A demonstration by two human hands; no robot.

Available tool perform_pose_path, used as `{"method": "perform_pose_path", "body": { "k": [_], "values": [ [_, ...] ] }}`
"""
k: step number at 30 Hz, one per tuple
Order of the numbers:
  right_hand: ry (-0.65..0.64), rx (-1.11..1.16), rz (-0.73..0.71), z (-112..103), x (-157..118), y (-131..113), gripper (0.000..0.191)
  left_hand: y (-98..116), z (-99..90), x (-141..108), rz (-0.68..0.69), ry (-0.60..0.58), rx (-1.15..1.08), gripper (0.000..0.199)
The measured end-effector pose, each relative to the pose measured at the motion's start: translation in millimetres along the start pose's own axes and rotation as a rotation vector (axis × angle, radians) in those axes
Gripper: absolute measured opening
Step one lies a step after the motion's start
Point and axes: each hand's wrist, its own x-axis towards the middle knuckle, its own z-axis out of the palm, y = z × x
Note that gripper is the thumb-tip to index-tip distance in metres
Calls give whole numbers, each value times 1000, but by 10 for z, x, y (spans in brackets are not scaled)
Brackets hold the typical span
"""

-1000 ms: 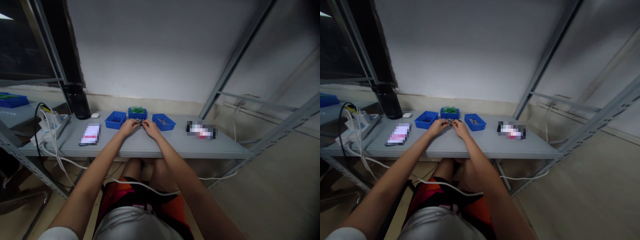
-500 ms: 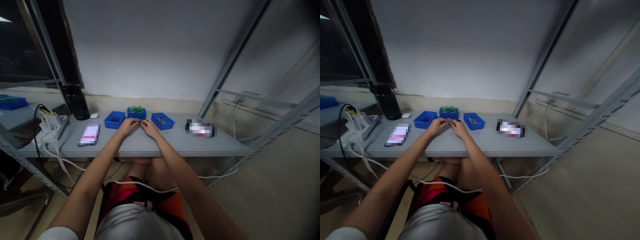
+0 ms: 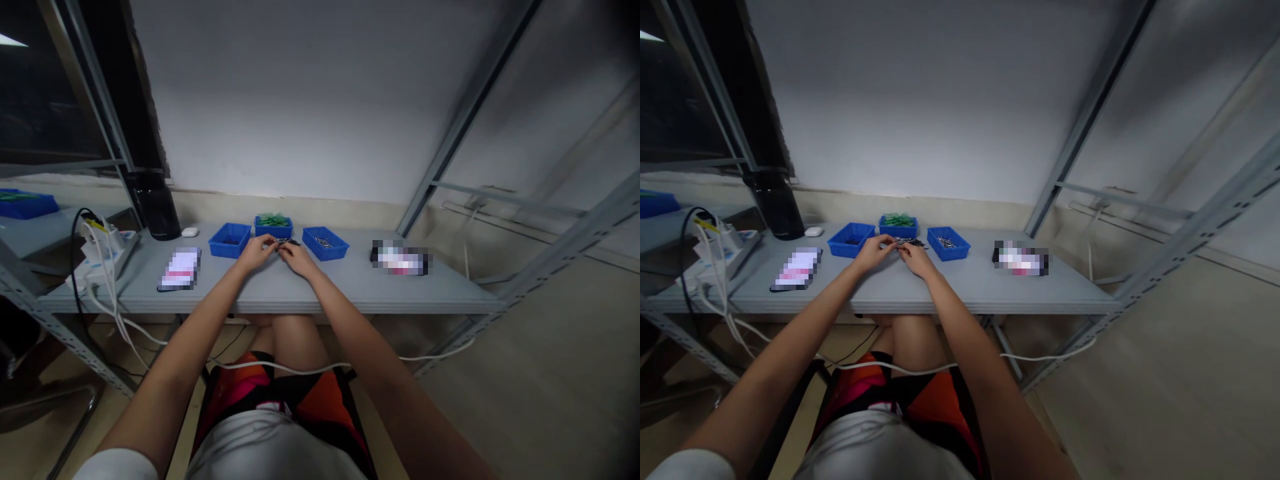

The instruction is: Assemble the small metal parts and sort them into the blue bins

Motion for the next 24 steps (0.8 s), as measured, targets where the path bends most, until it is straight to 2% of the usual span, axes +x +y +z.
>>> {"method": "perform_pose_path", "body": {
  "k": [4,8,14,24],
  "values": [
    [69,2,41,-23,6,-29,22,-31,-3,-7,-49,20,27,21],
    [114,32,63,-42,9,-65,27,-52,-8,-10,-44,-76,111,23],
    [68,15,46,-35,15,-23,25,-46,-8,-9,-15,-131,134,23],
    [-4,24,44,-20,2,-17,17,-39,-25,-11,-28,-117,97,24]
  ]
}}
